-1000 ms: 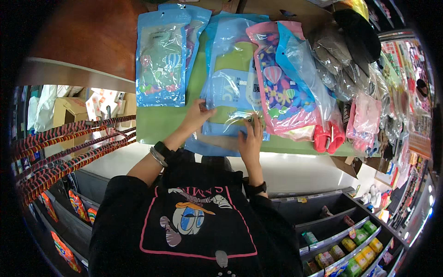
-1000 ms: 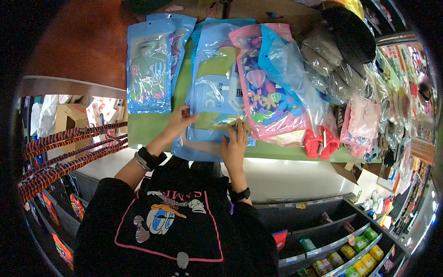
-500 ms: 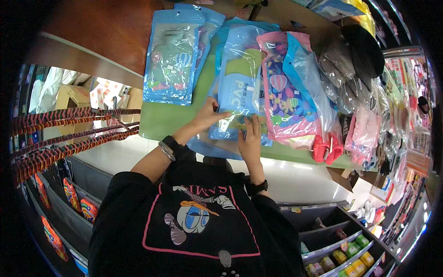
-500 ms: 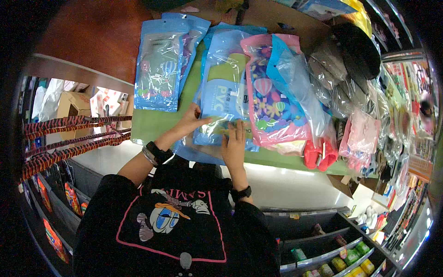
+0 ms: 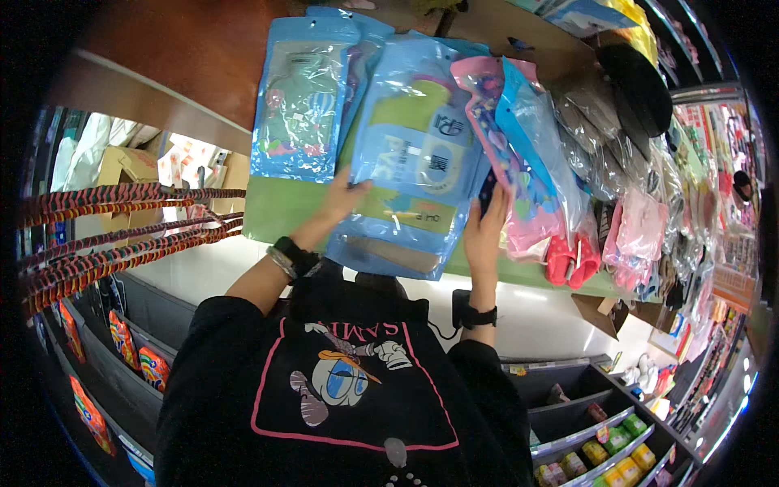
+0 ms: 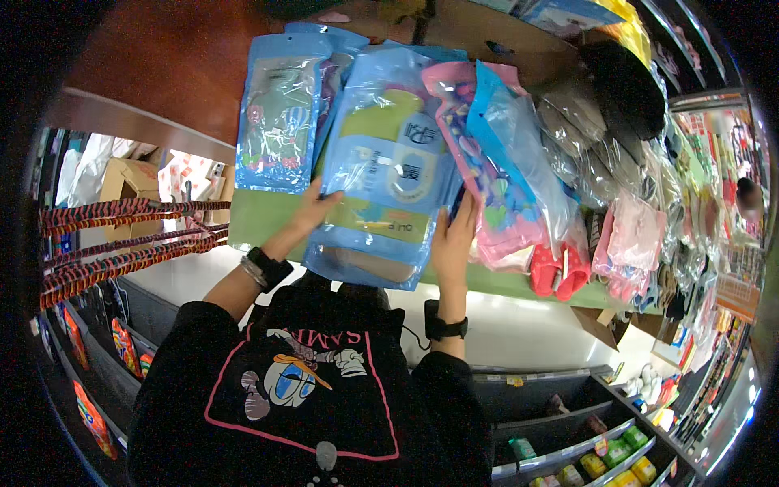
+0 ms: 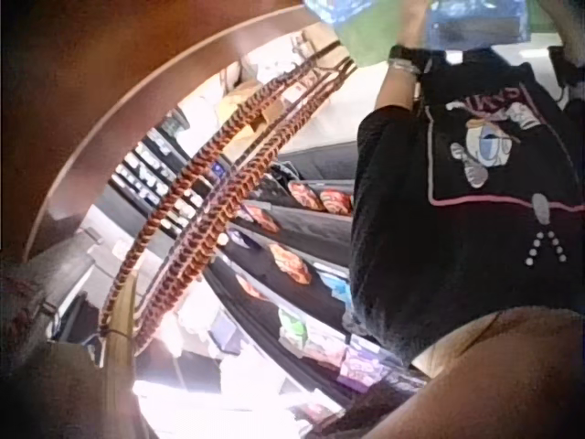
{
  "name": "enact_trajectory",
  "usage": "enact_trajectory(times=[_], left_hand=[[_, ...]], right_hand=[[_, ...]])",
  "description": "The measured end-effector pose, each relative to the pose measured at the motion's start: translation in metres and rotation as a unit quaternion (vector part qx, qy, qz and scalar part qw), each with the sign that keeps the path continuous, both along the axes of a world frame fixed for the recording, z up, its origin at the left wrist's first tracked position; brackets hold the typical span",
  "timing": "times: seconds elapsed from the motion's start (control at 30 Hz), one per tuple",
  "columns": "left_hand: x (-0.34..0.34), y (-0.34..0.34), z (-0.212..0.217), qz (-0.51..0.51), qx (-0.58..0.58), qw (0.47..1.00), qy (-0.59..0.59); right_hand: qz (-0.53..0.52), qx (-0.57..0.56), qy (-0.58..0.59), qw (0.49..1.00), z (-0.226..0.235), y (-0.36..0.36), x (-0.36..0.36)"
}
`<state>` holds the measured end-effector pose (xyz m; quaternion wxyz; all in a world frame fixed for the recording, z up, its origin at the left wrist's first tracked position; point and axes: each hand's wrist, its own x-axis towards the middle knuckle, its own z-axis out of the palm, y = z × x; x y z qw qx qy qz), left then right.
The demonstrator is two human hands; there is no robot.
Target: Organize various packaged items on a table in a retail setting.
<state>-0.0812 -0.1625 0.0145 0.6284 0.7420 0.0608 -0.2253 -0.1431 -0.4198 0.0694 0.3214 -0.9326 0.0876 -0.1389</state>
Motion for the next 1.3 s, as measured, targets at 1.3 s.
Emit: enact_trajectory(times=[1.3], left_hand=[[0.003,-0.009,-0.023,-0.060,0.086,0.989,-0.106]], right_hand=[[0.061,0.086,0.012,0.994,0.017,-0.022,-0.017]])
